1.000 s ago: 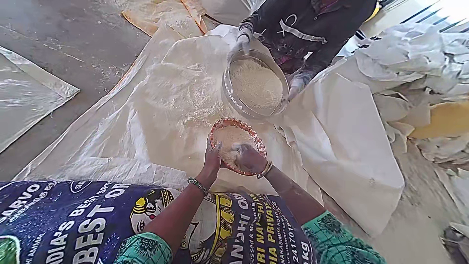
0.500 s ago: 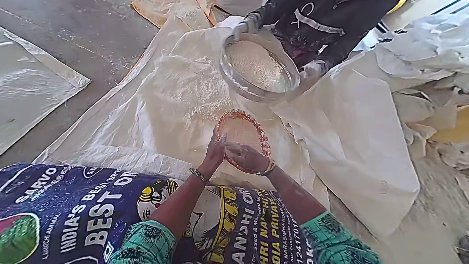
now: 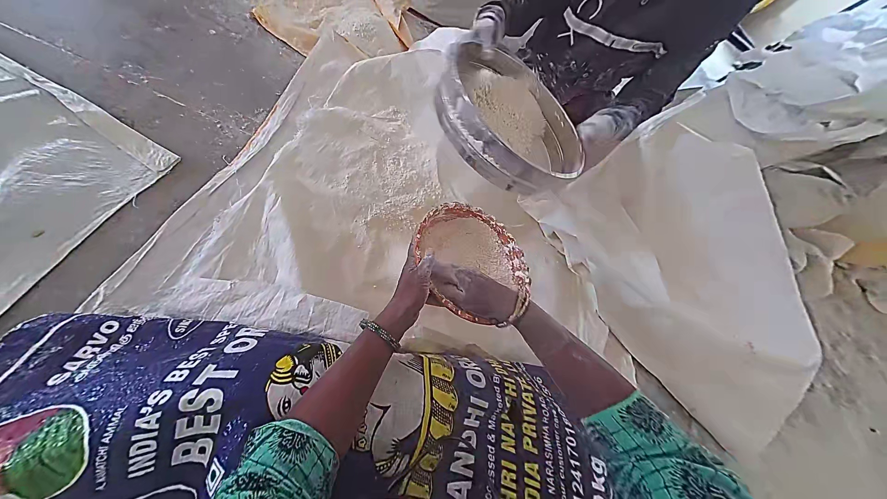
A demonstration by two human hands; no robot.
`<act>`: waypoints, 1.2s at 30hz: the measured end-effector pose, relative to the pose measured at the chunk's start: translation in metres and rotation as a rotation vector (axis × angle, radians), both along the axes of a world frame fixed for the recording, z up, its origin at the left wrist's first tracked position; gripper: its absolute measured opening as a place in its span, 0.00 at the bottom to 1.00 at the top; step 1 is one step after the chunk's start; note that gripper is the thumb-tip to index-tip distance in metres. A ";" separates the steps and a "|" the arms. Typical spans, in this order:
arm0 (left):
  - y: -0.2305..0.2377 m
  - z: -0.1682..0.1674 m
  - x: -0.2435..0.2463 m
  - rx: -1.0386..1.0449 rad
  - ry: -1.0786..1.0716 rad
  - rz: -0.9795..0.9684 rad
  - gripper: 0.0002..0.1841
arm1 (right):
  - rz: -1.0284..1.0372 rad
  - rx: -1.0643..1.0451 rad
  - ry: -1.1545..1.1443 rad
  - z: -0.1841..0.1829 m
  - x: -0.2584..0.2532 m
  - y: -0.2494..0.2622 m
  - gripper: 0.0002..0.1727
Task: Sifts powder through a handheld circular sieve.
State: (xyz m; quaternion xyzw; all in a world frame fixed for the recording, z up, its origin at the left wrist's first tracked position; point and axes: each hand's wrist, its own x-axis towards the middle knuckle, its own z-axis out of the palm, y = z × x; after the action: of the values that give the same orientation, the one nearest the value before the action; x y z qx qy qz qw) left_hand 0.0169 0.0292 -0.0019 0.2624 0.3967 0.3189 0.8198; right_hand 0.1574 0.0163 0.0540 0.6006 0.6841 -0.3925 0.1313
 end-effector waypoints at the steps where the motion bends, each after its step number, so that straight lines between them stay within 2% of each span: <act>1: 0.000 0.001 0.002 0.002 0.011 0.001 0.30 | 0.052 0.008 -0.049 0.006 0.005 -0.008 0.24; 4: 0.001 0.003 0.007 0.012 0.012 -0.028 0.30 | 0.029 0.097 -0.176 0.020 0.032 -0.021 0.17; 7: 0.001 0.009 0.005 0.007 0.017 -0.067 0.29 | -0.024 0.326 -0.174 0.022 0.049 -0.019 0.17; 12: -0.007 0.005 0.003 0.037 -0.012 -0.085 0.29 | 0.402 0.567 -0.193 -0.007 0.033 0.020 0.15; 13: -0.007 0.004 0.002 0.036 -0.004 -0.081 0.29 | 0.405 0.530 -0.275 -0.011 0.038 0.030 0.15; 16: -0.001 0.007 0.002 0.029 0.014 -0.054 0.29 | 0.214 0.258 -0.510 -0.007 0.058 0.049 0.17; 20: 0.003 0.002 0.007 -0.011 0.006 0.045 0.28 | -0.026 0.081 -0.622 0.013 0.059 0.034 0.22; 22: 0.002 0.000 0.008 -0.051 0.007 0.063 0.29 | -0.089 -0.017 -0.553 0.023 0.050 0.021 0.25; 26: 0.002 -0.003 0.007 -0.052 0.054 -0.003 0.31 | -0.171 -0.035 -0.161 0.034 0.035 0.005 0.30; 29: 0.001 0.001 0.006 -0.008 0.062 0.003 0.30 | -0.106 -0.067 -0.163 0.049 0.039 0.000 0.37; 31: 0.000 0.000 0.005 0.010 0.044 0.043 0.29 | -0.072 -0.107 -0.156 0.044 0.039 -0.007 0.42; 33: -0.004 -0.001 0.008 -0.030 0.035 0.038 0.29 | -0.066 -0.051 -0.120 0.032 0.025 -0.016 0.37; 36: -0.006 0.000 0.011 -0.052 0.031 0.000 0.30 | -0.141 0.122 -0.108 0.012 0.002 -0.010 0.23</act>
State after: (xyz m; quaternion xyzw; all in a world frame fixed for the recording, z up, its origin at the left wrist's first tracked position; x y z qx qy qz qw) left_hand 0.0276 0.0228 -0.0015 0.2458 0.4174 0.3046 0.8201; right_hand 0.1596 0.0064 0.0664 0.6744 0.6549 -0.3252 0.1033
